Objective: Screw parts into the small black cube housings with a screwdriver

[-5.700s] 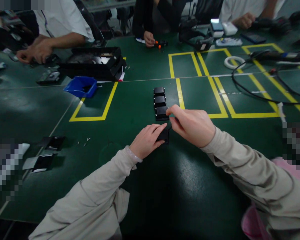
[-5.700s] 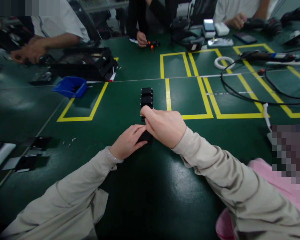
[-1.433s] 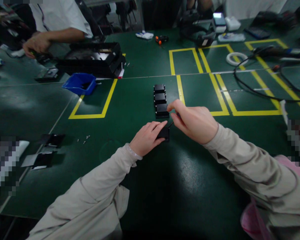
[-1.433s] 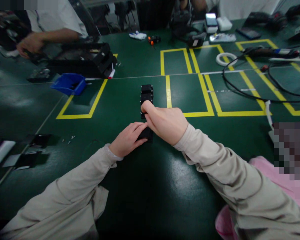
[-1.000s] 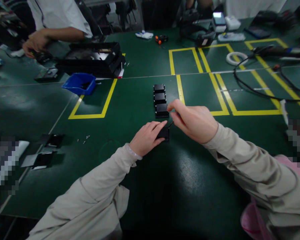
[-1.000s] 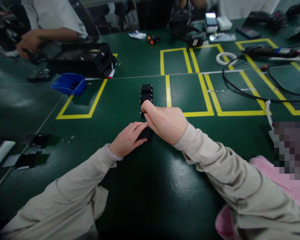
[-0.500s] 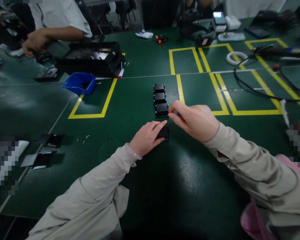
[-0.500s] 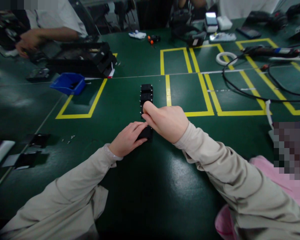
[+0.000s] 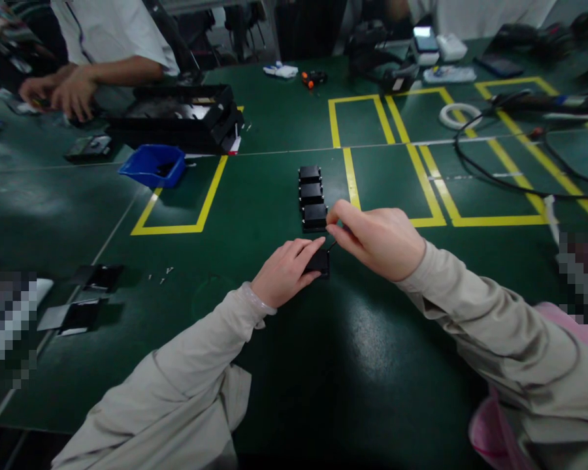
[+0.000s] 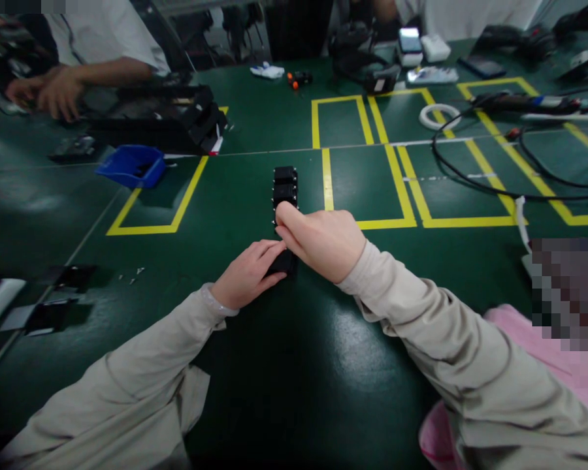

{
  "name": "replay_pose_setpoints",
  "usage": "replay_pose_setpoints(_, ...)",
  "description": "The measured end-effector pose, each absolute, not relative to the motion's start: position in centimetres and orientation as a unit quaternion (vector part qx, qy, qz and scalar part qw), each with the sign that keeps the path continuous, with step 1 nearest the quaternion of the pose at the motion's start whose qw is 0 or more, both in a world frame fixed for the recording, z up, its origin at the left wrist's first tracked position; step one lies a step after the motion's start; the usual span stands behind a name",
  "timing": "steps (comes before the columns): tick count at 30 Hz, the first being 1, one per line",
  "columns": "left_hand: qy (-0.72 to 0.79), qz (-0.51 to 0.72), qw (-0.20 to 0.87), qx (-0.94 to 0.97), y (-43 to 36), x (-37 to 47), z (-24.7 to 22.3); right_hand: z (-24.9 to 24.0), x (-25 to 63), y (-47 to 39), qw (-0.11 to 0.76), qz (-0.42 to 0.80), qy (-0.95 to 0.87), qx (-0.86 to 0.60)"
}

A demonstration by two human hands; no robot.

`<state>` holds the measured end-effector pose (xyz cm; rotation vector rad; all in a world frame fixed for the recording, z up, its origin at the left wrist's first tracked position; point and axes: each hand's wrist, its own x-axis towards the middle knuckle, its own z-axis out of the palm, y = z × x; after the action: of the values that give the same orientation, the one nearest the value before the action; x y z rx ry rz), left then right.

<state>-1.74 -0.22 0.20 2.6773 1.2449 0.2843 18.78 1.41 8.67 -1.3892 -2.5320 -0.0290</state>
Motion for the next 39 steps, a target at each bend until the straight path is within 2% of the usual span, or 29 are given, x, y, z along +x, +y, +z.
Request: replay_pose_setpoints(39,0.384,0.094,0.110,0.912,0.8,-0.5,0.4,9.9,19.0,1.3,0.084,-0.004,-0.869,-0.488)
